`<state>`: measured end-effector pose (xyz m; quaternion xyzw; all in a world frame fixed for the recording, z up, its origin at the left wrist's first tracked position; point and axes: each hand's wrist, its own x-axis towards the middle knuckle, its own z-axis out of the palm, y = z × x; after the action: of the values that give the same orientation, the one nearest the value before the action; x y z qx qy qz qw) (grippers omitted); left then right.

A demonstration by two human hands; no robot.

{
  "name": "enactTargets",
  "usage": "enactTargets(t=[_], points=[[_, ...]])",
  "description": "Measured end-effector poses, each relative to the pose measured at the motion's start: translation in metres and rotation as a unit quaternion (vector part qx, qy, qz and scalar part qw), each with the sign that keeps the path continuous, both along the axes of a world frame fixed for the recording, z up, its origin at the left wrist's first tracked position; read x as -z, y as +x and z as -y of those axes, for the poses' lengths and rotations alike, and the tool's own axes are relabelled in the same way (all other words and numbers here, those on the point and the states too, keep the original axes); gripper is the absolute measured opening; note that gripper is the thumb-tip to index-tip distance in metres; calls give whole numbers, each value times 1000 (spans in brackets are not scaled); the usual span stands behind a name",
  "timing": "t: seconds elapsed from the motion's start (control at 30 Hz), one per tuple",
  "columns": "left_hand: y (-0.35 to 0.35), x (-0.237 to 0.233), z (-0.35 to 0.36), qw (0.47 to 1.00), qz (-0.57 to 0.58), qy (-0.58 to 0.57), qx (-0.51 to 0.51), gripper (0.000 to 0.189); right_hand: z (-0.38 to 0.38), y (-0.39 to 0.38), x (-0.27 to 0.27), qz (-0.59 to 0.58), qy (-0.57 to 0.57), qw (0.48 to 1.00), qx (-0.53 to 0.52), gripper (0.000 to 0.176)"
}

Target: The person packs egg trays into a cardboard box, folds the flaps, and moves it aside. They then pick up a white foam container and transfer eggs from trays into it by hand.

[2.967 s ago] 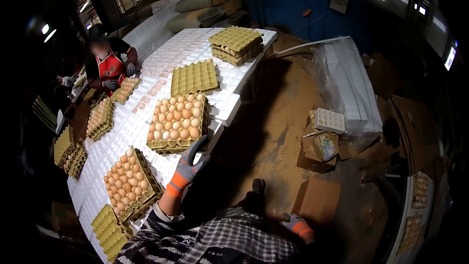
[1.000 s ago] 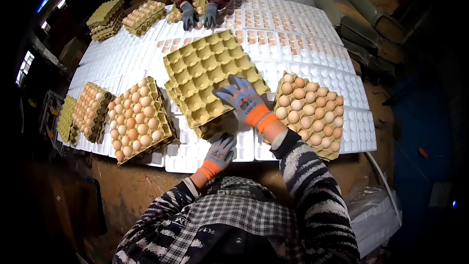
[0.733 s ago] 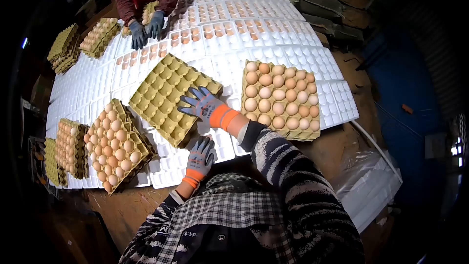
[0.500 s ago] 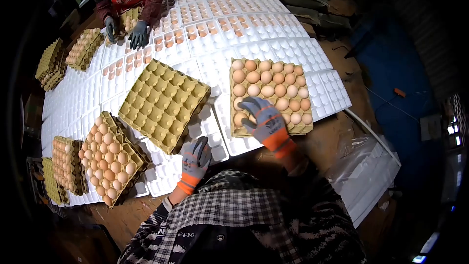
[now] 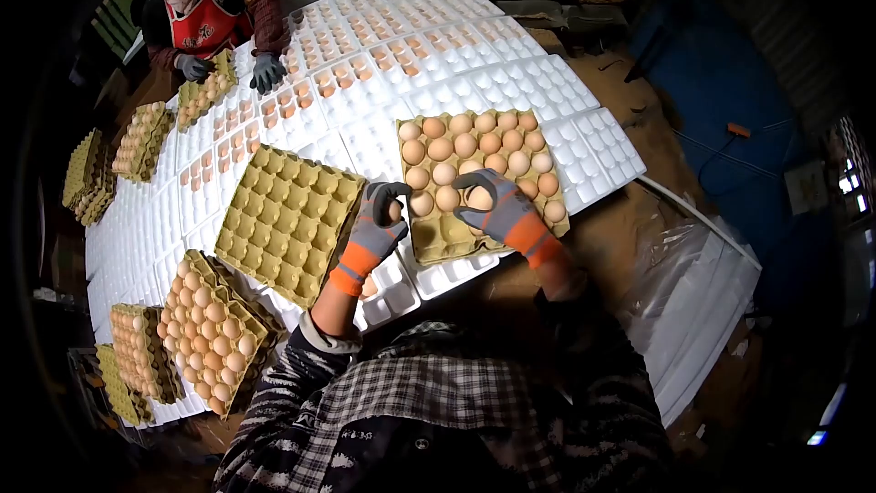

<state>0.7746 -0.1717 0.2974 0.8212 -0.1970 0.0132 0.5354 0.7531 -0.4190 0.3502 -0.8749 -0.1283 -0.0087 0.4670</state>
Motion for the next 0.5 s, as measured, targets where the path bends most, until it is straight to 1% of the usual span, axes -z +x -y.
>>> enactTargets(t=[0.03, 0.07, 0.1, 0.13, 0.17, 0.2, 0.23, 0.27, 0.3, 0.33, 0.37, 0.4, 0.43, 0.47, 0.5], points=[[3, 13, 7, 997, 3, 75, -30, 48, -9, 9, 5, 83, -161, 983, -37, 45], [3, 0, 13, 988, 24, 150, -22, 49, -26, 10, -5, 7, -291, 957, -4, 42], [4, -13, 19, 973, 46, 224, -14, 50, -35, 14, -4, 10, -289, 957, -3, 42], [9, -11, 25, 960, 59, 272, -33, 55, -43, 18, -6, 13, -384, 923, -13, 42], [13, -9, 24, 959, 62, 273, -33, 55, -48, 21, -11, 15, -475, 879, -22, 42], [18, -6, 21, 966, 56, 249, -39, 55, -39, 21, -21, -25, -448, 893, -27, 46], [20, -7, 17, 972, 47, 226, -44, 55, -19, 24, -11, -25, -447, 894, -27, 46], [23, -12, 10, 990, -59, 117, -43, 50, 11, 28, 9, -71, -168, 982, -52, 45], [34, 19, 4, 977, -127, -171, -25, 40, 22, 30, 3, -111, -2, 992, -55, 46], [36, 4, -3, 959, -189, -211, -24, 39, 34, 32, -4, -148, 164, 974, -58, 47], [36, -14, -7, 935, -251, -249, -24, 39, 34, 35, -3, -148, 165, 974, -56, 47], [42, -19, -5, 961, -212, -176, -24, 42, 33, 39, -1, -103, 253, 959, -81, 45], [48, -21, -2, 1000, -1, 28, -12, 47, 21, 49, -5, -73, 75, 993, -61, 43], [48, -20, 5, 989, 68, 132, -21, 47, 9, 59, -10, -32, -139, 989, -43, 42], [48, -20, 14, 962, 138, 233, -31, 48, -3, 69, -14, 1, -316, 948, -33, 41]])
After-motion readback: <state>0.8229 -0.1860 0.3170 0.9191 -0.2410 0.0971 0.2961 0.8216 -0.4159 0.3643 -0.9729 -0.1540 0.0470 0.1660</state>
